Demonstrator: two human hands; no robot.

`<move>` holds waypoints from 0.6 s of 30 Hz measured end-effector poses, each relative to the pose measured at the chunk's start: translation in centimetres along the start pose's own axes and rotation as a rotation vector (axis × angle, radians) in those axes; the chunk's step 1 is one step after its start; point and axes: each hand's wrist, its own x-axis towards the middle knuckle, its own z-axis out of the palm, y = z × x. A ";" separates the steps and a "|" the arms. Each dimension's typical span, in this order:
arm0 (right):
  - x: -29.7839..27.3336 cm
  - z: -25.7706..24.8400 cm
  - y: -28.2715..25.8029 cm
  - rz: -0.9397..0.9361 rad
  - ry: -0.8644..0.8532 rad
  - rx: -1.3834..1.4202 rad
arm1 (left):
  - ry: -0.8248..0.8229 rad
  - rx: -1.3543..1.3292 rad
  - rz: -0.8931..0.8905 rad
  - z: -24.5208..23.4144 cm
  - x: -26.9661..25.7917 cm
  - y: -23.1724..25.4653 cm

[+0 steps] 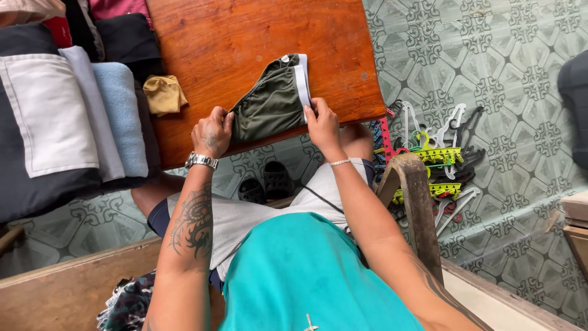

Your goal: The person folds a pair of green boxer briefs on a wooden table, then picks up a pair of checkered shorts and begins folding them. The folded briefs are placed on a stack of other folded clothes.

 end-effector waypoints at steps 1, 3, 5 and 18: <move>0.0 -0.2 0.0 0.004 -0.003 0.007 | -0.003 0.007 -0.003 0.0 -0.3 0.0; 0.6 -0.8 -0.3 0.175 -0.232 -0.191 | 0.001 0.018 0.004 -0.1 -0.5 0.2; 1.6 -1.3 0.4 0.233 -0.275 -0.231 | 0.014 0.044 0.013 -0.2 -1.2 0.1; 7.6 2.1 -3.3 0.059 -0.129 0.006 | 0.081 -0.019 0.206 0.9 -0.2 -3.5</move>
